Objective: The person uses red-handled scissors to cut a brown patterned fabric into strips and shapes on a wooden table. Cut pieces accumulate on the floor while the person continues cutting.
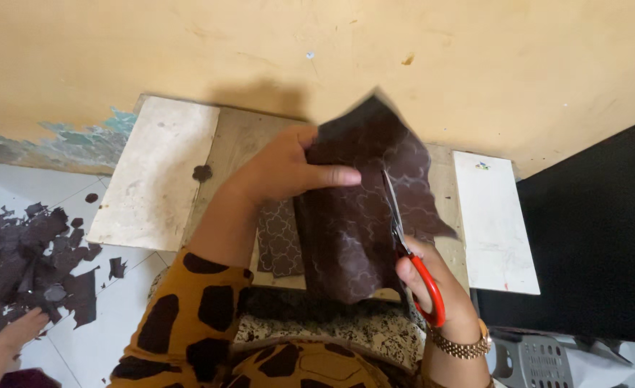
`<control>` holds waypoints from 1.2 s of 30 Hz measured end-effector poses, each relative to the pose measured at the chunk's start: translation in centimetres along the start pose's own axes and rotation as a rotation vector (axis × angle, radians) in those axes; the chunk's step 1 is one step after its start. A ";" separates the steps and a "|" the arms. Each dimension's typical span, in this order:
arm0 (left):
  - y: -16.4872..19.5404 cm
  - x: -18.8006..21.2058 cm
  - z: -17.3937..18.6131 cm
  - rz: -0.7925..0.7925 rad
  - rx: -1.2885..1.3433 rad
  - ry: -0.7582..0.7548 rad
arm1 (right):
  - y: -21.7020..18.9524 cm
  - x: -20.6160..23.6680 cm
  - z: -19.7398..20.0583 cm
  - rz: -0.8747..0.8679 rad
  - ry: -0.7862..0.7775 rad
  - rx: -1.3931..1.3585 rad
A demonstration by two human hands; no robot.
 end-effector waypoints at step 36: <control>1.8 2.4 -3.2 -0.096 -0.077 0.118 | -2.3 -2.1 -4.7 0.007 0.032 -0.033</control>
Point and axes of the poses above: each hand's wrist, its own x-axis away from the middle knuckle, its own z-axis out of the back of the hand, y = z × x, the point moved 4 cm from there along -x, towards the middle knuckle, and after that the axes turned 5 degrees about z, right-handed, at the moved point
